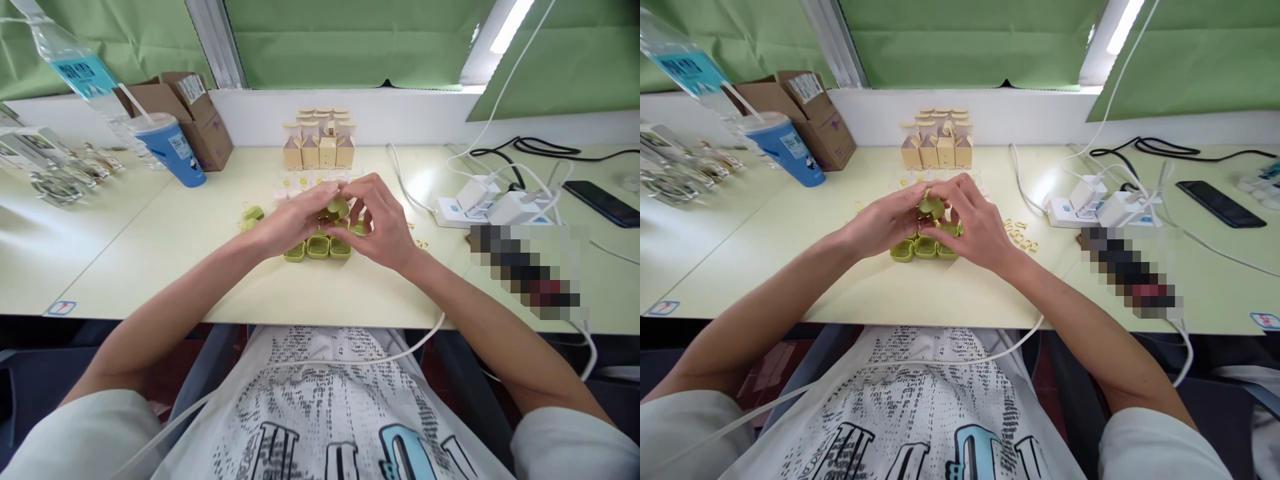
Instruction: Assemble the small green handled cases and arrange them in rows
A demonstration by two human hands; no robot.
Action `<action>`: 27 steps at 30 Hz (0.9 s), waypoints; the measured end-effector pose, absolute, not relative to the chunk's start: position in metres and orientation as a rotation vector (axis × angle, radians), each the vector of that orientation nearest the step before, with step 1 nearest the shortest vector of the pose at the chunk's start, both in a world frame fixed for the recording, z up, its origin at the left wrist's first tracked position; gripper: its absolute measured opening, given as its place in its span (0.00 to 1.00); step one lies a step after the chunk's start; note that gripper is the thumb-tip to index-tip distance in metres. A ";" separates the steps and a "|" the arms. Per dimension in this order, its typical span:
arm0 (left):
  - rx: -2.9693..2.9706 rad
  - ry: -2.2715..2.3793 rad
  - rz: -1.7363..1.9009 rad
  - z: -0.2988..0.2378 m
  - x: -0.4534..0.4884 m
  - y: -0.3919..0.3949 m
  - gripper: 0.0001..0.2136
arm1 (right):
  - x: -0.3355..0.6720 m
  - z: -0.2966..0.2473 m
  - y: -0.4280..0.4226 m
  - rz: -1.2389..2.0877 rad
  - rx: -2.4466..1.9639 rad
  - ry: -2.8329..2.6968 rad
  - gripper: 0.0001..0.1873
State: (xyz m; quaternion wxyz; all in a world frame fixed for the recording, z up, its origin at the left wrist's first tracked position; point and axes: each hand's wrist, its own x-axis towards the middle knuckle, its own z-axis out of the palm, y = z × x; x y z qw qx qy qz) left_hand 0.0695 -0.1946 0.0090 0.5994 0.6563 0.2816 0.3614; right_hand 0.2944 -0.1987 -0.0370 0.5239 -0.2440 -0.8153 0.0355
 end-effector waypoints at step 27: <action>1.618 0.576 1.019 -0.011 0.071 -0.195 0.35 | 0.306 -0.052 -0.184 -0.086 -0.727 -1.909 0.11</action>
